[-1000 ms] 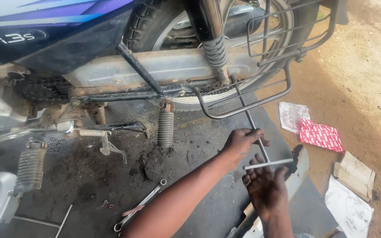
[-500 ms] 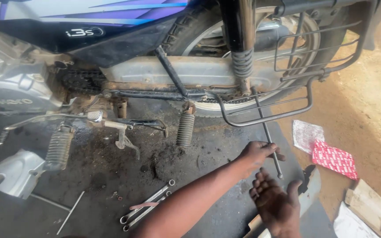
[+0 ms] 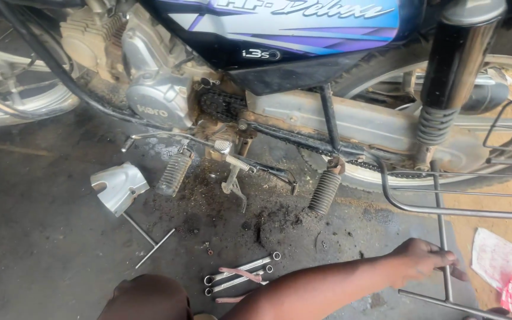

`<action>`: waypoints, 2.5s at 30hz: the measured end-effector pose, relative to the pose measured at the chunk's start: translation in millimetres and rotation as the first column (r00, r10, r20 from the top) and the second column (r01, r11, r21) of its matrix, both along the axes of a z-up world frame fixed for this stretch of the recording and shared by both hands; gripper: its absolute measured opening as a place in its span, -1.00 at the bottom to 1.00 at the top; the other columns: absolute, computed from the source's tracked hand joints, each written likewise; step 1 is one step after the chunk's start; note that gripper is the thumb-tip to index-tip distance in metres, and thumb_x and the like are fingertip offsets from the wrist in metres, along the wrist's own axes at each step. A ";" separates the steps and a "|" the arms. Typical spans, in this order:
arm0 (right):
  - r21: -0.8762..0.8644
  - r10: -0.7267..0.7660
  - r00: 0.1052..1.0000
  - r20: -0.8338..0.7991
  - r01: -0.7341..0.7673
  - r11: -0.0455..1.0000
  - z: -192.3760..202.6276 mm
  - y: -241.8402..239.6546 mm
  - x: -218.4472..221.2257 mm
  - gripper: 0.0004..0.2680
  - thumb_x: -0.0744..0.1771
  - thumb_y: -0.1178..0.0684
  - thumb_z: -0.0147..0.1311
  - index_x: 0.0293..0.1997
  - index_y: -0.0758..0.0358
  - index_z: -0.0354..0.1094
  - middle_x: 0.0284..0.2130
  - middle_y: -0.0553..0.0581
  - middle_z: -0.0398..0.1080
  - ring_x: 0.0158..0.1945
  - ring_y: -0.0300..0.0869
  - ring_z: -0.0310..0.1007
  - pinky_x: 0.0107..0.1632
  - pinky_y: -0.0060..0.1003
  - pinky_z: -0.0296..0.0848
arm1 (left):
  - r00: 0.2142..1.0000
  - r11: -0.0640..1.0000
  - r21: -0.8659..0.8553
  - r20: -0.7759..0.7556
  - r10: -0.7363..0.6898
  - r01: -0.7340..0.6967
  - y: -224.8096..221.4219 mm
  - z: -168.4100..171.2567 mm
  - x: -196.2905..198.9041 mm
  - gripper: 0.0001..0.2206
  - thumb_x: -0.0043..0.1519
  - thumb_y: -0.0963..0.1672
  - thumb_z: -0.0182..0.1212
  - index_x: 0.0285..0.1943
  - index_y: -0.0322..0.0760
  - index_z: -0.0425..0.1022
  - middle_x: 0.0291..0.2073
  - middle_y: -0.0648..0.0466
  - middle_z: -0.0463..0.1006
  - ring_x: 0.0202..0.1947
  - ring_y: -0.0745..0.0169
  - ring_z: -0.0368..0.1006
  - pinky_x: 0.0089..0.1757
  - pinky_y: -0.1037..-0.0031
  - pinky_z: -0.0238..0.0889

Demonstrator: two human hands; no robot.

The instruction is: The person works on the chain and sprocket area of a Hero motorcycle, using a T-handle wrench to loosen bolts and pliers to work near the foot peg and chain guard. They set tools on the floor and handle a plastic side cover during the work.

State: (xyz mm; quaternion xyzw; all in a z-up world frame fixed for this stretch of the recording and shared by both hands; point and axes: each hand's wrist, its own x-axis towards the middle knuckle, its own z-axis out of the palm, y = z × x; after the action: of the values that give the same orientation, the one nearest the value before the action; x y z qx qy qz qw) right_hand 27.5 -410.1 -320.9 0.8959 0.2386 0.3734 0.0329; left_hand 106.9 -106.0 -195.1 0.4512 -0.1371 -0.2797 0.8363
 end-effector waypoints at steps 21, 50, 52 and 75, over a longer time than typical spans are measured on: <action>-0.108 -0.344 0.939 -0.013 0.341 0.934 229.4 232.1 -59.9 -0.49 0.18 0.13 0.11 0.29 -0.08 0.17 0.15 0.31 0.27 0.15 0.12 0.41 0.16 -0.05 0.39 | 0.991 0.993 0.075 0.100 0.085 -0.093 -7.5 10.4 0.2 -0.68 0.48 -0.07 0.15 0.00 -0.53 0.61 -0.07 0.00 0.65 -0.13 0.36 0.46 -0.11 0.51 0.31; 0.572 -0.263 0.957 -0.122 0.284 0.770 219.9 277.7 -112.8 -0.82 0.30 0.29 0.04 -0.01 0.40 0.31 0.08 0.38 0.38 0.15 0.18 0.34 0.26 -0.04 0.26 | 0.997 0.993 0.099 -0.049 -0.055 0.059 34.0 68.3 -8.1 -0.72 0.46 -0.04 0.00 0.09 -0.36 0.47 -0.08 0.04 0.68 -0.08 0.31 0.45 -0.05 0.45 0.27; 0.512 -0.292 0.956 -0.001 0.251 0.822 218.9 281.5 -99.2 -0.81 0.30 0.31 0.02 0.00 0.43 0.28 0.10 0.41 0.34 0.18 0.22 0.31 0.28 -0.02 0.24 | 0.998 0.988 0.142 -0.030 -0.053 0.056 37.4 82.0 -11.3 -0.71 0.47 -0.04 -0.01 0.08 -0.35 0.49 -0.06 0.07 0.68 -0.17 0.36 0.35 -0.13 0.49 0.21; 0.772 0.229 0.738 -0.635 0.621 0.135 203.0 242.0 -39.7 -0.64 0.34 -0.07 0.04 0.17 0.39 0.37 -0.40 0.03 0.50 -0.29 -0.26 0.45 -0.10 -0.29 0.39 | 1.000 0.985 0.175 0.002 -0.003 0.002 25.8 26.5 12.2 -0.68 0.45 -0.05 0.01 0.19 -0.40 0.48 0.01 0.01 0.66 0.09 0.25 0.49 0.12 0.39 0.24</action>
State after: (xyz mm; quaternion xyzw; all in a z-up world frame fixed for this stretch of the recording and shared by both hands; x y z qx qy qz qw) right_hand -12.1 -168.1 -117.9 0.7856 -0.1970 0.1039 -0.5773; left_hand 119.2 -80.2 -168.6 0.5229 -0.1136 -0.2912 0.7930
